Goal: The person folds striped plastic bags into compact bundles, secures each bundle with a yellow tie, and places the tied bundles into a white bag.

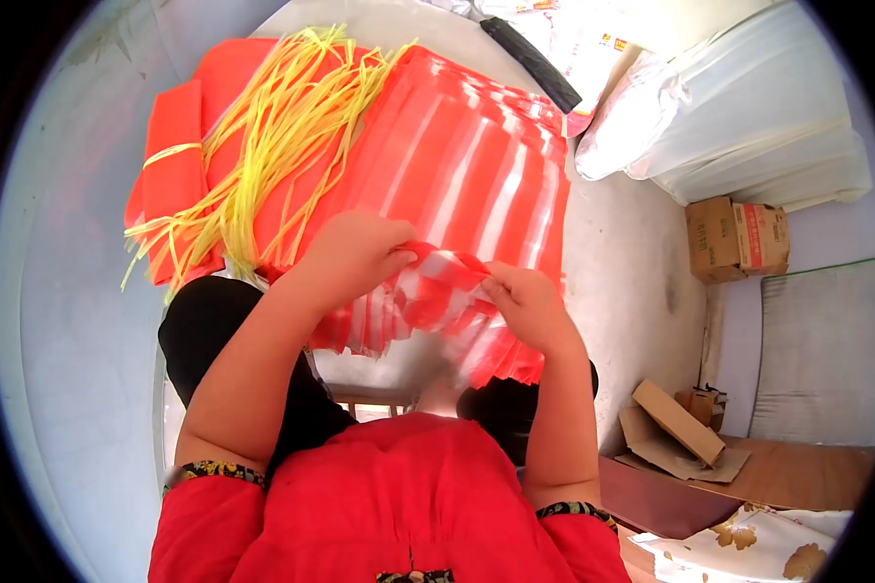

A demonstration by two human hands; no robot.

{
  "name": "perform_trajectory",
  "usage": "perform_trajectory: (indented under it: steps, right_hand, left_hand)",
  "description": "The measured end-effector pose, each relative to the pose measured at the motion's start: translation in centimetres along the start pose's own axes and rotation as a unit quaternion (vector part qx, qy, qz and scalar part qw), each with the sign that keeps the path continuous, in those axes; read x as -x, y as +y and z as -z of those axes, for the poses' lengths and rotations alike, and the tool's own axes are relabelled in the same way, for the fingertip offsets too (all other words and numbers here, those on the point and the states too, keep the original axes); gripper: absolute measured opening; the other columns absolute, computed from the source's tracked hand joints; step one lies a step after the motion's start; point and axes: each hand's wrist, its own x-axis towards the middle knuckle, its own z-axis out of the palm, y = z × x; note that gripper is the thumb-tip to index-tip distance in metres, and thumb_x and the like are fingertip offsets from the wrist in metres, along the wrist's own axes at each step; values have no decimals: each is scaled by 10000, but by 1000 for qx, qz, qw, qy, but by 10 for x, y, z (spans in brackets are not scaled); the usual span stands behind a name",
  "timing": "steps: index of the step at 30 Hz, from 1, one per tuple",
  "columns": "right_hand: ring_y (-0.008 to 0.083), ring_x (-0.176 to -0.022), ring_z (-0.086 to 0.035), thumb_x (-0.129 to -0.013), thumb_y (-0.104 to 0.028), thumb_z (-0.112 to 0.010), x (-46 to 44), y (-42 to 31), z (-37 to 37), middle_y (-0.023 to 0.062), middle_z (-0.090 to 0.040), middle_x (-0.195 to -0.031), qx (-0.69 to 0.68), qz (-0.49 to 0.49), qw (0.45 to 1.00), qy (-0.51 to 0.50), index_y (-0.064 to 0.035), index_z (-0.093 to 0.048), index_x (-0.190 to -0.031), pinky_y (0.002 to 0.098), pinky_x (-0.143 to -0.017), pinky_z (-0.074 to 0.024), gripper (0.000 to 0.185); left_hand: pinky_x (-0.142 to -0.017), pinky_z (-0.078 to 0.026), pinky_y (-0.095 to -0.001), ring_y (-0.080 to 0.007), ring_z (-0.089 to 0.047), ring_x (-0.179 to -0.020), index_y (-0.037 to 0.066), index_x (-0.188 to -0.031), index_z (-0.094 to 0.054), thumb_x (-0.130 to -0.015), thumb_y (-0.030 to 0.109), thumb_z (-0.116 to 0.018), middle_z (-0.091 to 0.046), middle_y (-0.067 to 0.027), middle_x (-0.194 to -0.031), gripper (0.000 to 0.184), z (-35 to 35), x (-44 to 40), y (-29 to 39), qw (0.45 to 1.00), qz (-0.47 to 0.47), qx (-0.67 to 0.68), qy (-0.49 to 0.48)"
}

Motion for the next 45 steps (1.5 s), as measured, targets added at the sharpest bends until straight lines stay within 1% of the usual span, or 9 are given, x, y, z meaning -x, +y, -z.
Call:
perform_trajectory:
  steps: [4,7,13,19,22,25,32,39,45]
  right_hand:
    - [255,-708,-569,-1002,-185,-605,-18,19,8,149,-571,-756,-69,-39,996,-44,31,-592,-904,390,-691,-474,238]
    - [81,-736,-456,-1033,-143,-622,-34,30,5,-23,-492,-755,-89,-68,992,-56,16,-605,-895,303,-671,-432,211]
    - [73,-748,-495,-1014,-168,-664,-43,37,-6,-24,-532,-759,-100,-91,991,-23,16,-652,-919,287,-686,-443,208]
    - [198,-783,-626,-942,-125,-725,-28,12,-19,79,-668,-841,-1,-119,985,125,-4,-683,-1002,341,-734,-502,141]
    - [332,-961,-666,-897,-213,-743,-16,43,-33,141,-708,-1018,165,76,955,233,-29,-664,-1008,431,-862,-526,229]
    - [367,-1088,-635,-822,-129,-803,7,59,-38,112,-696,-1168,224,156,945,183,-44,-709,-1097,460,-896,-532,302]
    - [382,-1354,-547,-817,-48,-760,46,59,-40,137,-583,-1487,203,115,959,161,-42,-660,-1323,452,-1127,-469,516]
    - [341,-1396,-538,-851,58,-642,49,67,-28,144,-569,-1508,162,113,970,140,-34,-629,-1361,434,-1152,-467,519]
    - [330,-1391,-547,-874,64,-605,50,71,-26,140,-597,-1481,178,93,969,140,-47,-654,-1339,426,-1136,-478,480]
  left_hand:
    - [-838,-561,-402,-344,-722,-961,64,-1224,-690,-914,151,-754,-744,-167,-1062,329,15,11,0,992,87,87,9]
    - [-858,-563,-387,-335,-730,-991,79,-1297,-663,-915,150,-749,-749,-174,-1071,398,15,14,-12,990,91,98,35]
    - [-870,-570,-407,-339,-734,-1019,93,-1332,-636,-934,162,-720,-752,-178,-1075,413,2,9,-25,991,90,65,80]
    - [-789,-547,-466,-404,-701,-927,53,-1111,-623,-944,157,-675,-716,-186,-944,203,-8,1,-21,989,91,23,113]
    - [-755,-527,-492,-440,-670,-894,39,-1015,-605,-932,122,-647,-688,-197,-912,125,-10,0,-19,990,83,4,115]
    - [-749,-521,-500,-447,-660,-901,40,-1004,-611,-914,99,-634,-681,-206,-936,110,-14,2,-21,991,70,-9,114]
    - [-850,-537,-477,-405,-666,-998,52,-1088,-651,-864,123,-687,-694,-179,-1042,238,2,16,-12,995,33,-33,85]
    - [-903,-526,-452,-375,-635,-1063,69,-1221,-689,-807,38,-698,-658,-155,-1043,416,11,28,-18,995,4,-81,63]
    - [-866,-524,-440,-353,-634,-997,71,-1150,-765,-806,-33,-665,-642,-147,-993,374,4,29,-30,992,-25,-75,101]
